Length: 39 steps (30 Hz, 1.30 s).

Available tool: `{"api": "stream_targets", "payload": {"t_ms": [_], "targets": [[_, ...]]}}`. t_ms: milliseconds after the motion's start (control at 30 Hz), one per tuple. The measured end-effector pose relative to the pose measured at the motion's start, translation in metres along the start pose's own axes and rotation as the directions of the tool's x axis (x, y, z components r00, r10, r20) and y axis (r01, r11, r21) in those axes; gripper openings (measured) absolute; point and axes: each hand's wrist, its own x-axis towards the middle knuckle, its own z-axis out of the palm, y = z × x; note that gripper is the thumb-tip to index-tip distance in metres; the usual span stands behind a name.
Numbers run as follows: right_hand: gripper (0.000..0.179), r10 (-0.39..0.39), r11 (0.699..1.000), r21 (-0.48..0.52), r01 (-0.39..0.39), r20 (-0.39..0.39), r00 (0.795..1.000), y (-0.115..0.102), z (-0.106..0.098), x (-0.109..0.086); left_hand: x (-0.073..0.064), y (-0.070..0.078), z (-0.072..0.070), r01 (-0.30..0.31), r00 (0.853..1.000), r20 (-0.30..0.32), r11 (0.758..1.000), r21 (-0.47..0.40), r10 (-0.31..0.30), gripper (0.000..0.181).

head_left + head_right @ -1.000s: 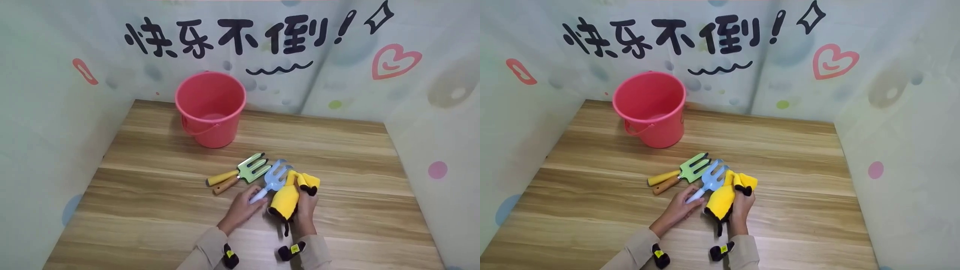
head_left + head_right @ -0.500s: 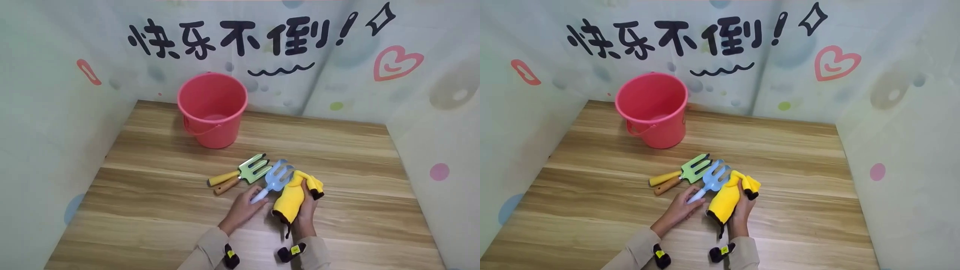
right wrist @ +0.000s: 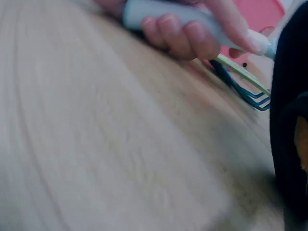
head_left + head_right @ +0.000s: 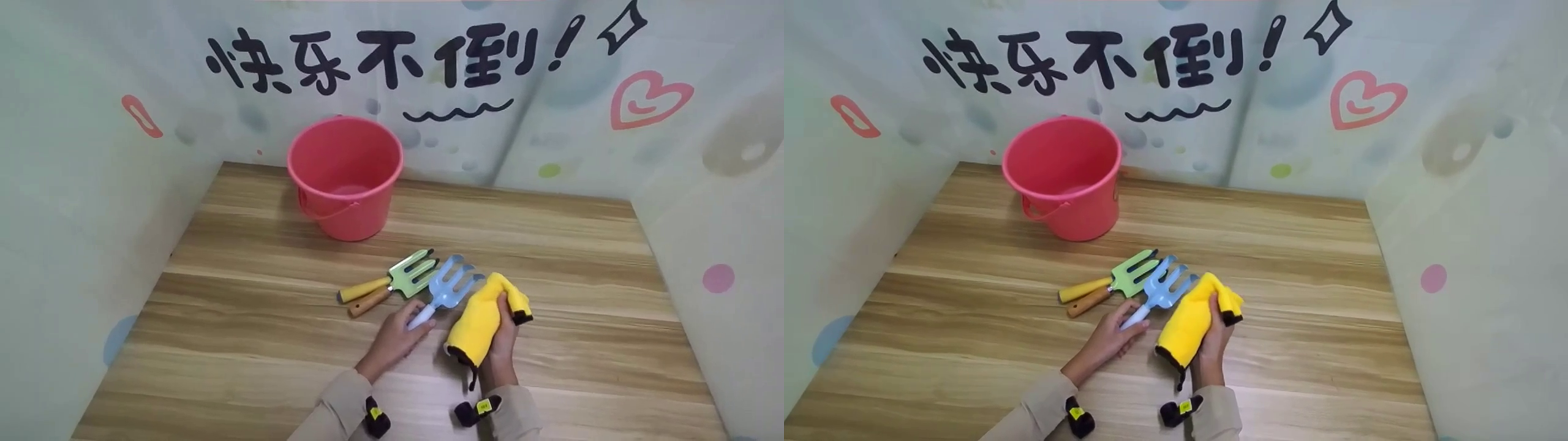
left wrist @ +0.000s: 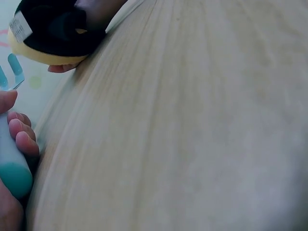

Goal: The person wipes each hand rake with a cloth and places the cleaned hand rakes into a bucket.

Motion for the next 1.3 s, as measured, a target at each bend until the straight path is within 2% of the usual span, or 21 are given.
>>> {"api": "stream_targets", "payload": {"t_ms": [67,133,267,367,467,533,700,833,933,1000,1033,1167,1233,1300], "targets": [[0.012,0.017,0.993,-0.120,-0.015,0.020,1.000,0.002,-0.003,0.002,0.000,0.000,0.000,0.005,1.000,-0.005,1.000,0.002,-0.005,0.022],[0.019,0.059,0.965,-0.260,-0.044,0.050,0.997,0.004,-0.005,0.004,0.000,0.000,0.000,0.004,1.000,-0.014,1.000,0.004,-0.004,0.024],[0.035,0.155,0.866,-0.493,-0.078,0.117,0.981,0.006,-0.005,0.006,0.000,0.000,0.000,0.008,1.000,-0.025,1.000,0.009,-0.008,0.026],[0.040,0.188,0.800,-0.597,-0.061,0.151,0.971,0.009,-0.003,0.007,0.000,0.001,-0.001,-0.004,0.999,-0.035,1.000,0.017,0.004,0.026],[0.038,0.176,0.765,-0.643,-0.026,0.170,0.970,0.011,0.000,0.007,0.000,0.001,-0.001,-0.017,0.999,-0.037,1.000,0.016,0.018,0.026],[0.036,0.157,0.738,-0.675,0.001,0.174,0.972,0.013,0.002,0.007,0.001,0.000,-0.001,-0.004,1.000,-0.026,1.000,-0.007,0.004,0.026],[0.035,0.104,0.721,-0.692,0.034,0.156,0.982,0.014,0.003,0.006,0.001,0.001,-0.001,0.027,0.999,0.026,0.994,-0.108,-0.024,0.029],[0.033,0.053,0.701,-0.712,0.043,0.111,0.992,0.015,0.003,0.006,0.000,0.001,-0.003,0.022,0.999,0.046,0.989,-0.149,-0.015,0.029],[0.031,0.013,0.697,-0.715,0.050,0.083,0.996,0.015,0.002,0.006,-0.001,0.002,-0.004,0.035,0.998,0.054,0.983,-0.179,-0.025,0.029],[0.030,-0.016,0.716,-0.696,0.052,0.059,0.998,0.016,0.001,0.007,-0.002,0.002,-0.005,0.052,0.997,0.060,0.977,-0.207,-0.040,0.027],[0.029,-0.040,0.716,-0.696,0.059,0.043,0.998,0.016,0.001,0.007,-0.003,0.002,-0.006,0.057,0.997,0.062,0.974,-0.218,-0.045,0.027],[0.031,-0.100,0.742,-0.670,0.042,-0.048,0.994,0.016,0.000,0.011,-0.004,0.001,-0.008,0.061,0.997,0.070,0.967,-0.247,-0.045,0.026],[0.037,-0.101,0.749,-0.662,0.015,-0.091,0.991,0.015,0.001,0.013,-0.004,0.000,-0.008,0.048,0.997,0.069,0.966,-0.256,-0.032,0.028],[0.045,-0.077,0.783,-0.621,-0.019,-0.128,0.989,0.014,0.002,0.015,-0.003,0.000,-0.008,0.045,0.997,0.075,0.960,-0.277,-0.025,0.029]]}}
